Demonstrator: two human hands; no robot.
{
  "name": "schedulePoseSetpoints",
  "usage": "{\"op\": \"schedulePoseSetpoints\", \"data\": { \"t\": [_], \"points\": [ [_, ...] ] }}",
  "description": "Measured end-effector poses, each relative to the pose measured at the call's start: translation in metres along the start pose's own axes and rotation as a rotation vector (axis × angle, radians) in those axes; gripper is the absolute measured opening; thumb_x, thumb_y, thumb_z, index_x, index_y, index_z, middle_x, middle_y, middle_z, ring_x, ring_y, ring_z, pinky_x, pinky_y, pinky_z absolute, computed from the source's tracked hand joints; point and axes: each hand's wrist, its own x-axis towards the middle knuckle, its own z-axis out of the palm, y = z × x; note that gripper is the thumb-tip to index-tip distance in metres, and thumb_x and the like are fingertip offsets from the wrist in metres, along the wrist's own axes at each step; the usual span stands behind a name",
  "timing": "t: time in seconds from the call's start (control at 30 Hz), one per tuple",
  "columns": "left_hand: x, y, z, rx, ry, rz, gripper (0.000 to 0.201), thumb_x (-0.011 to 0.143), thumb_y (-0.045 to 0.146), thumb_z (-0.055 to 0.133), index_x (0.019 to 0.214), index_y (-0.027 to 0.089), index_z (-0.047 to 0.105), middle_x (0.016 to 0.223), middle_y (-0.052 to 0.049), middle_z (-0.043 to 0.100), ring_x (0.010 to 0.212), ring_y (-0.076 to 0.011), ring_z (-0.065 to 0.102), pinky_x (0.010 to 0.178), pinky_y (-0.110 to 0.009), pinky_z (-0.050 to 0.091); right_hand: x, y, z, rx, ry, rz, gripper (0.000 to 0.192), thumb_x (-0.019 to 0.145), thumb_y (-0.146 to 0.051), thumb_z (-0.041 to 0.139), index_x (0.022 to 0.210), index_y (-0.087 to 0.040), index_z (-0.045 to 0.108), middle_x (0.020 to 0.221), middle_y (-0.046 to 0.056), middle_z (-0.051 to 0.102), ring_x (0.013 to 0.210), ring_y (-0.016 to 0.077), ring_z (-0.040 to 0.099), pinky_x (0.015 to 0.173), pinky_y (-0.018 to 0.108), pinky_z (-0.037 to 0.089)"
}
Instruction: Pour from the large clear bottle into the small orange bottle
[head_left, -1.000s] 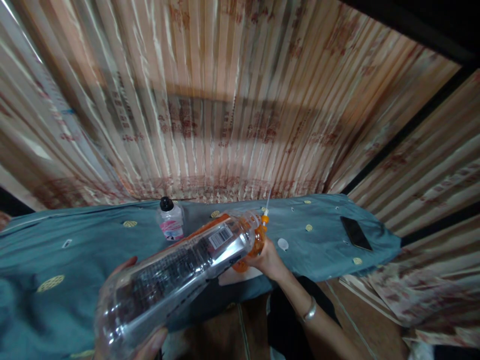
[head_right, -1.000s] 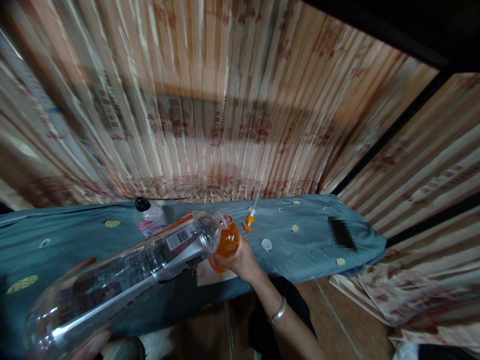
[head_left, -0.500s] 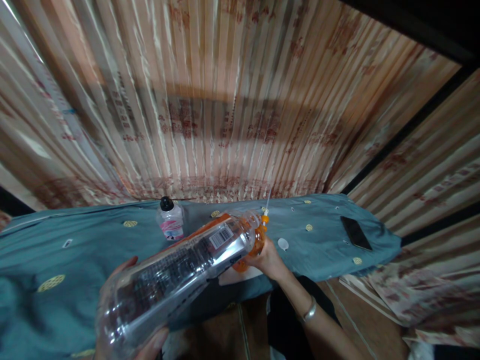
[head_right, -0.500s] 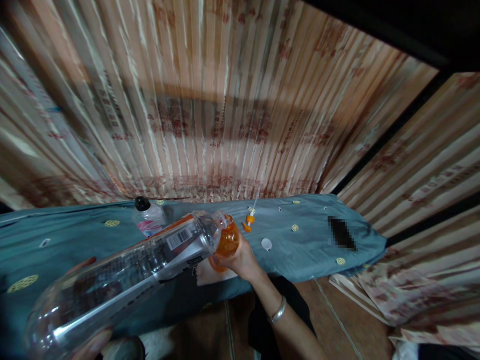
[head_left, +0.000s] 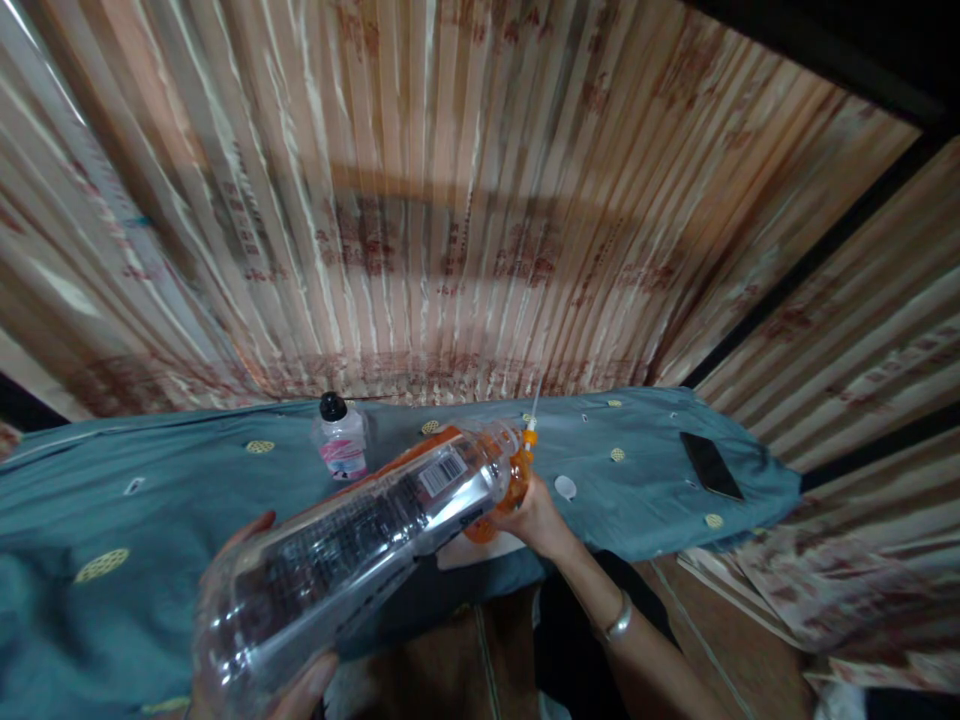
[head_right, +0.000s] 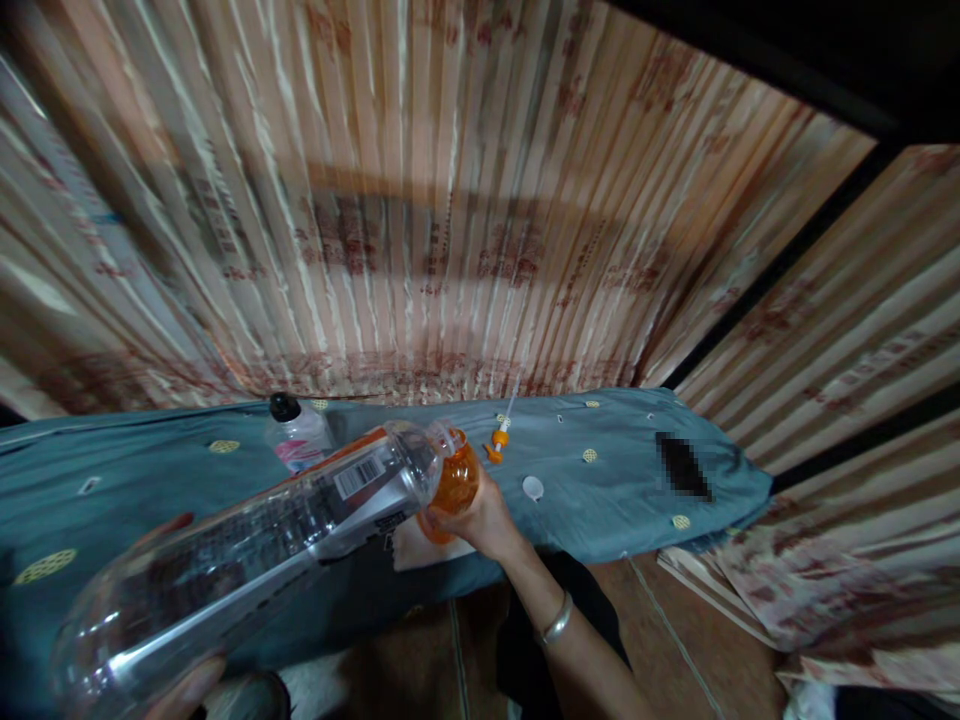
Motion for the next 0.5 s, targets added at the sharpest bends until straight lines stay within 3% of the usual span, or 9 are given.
{"op": "schedulePoseSetpoints", "data": {
  "t": [0.03, 0.07, 0.2, 0.5],
  "points": [
    [0.000, 0.003, 0.002, -0.002, 0.082, -0.014, 0.083, 0.063, 0.057, 0.058, 0.140, 0.036, 0.039, 0.128, -0.011, 0.055, 0.107, -0.0452, 0.059, 0.090, -0.073, 0.049, 0.000, 0.001, 0.000, -0.003, 0.006, -0.003, 0.050, 0.058, -0.026, 0.080, 0.102, -0.021, 0.057, 0.103, 0.007, 0.073, 0.094, 0.0253, 0.070, 0.084, 0.036, 0.058],
    [0.001, 0.006, 0.003, 0.021, 0.093, 0.005, 0.081, 0.062, 0.058, 0.058, 0.139, 0.036, 0.041, 0.128, -0.011, 0.055, 0.106, -0.0445, 0.059, 0.086, -0.070, 0.052, 0.000, 0.001, 0.000, -0.011, 0.012, -0.007, 0.051, 0.058, -0.027, 0.081, 0.102, -0.021, 0.058, 0.103, 0.007, 0.073, 0.094, 0.0253, 0.070, 0.084, 0.037, 0.058],
    [0.003, 0.014, 0.008, 0.066, 0.093, 0.071, 0.072, 0.064, 0.055, 0.057, 0.134, 0.041, 0.045, 0.128, -0.010, 0.055, 0.107, -0.0439, 0.058, 0.085, -0.070, 0.051, 0.001, -0.001, -0.001, -0.066, 0.011, -0.025, 0.054, 0.058, -0.028, 0.081, 0.106, -0.021, 0.057, 0.105, 0.007, 0.073, 0.093, 0.0249, 0.071, 0.084, 0.037, 0.058],
    [0.003, 0.017, 0.009, 0.038, 0.117, 0.064, 0.071, 0.065, 0.056, 0.057, 0.134, 0.041, 0.045, 0.127, -0.011, 0.054, 0.109, -0.0468, 0.056, 0.087, -0.077, 0.047, 0.001, -0.004, 0.001, -0.061, 0.007, -0.038, 0.050, 0.061, -0.029, 0.079, 0.106, -0.020, 0.060, 0.106, 0.007, 0.074, 0.095, 0.0250, 0.071, 0.088, 0.038, 0.057]
  ]
}}
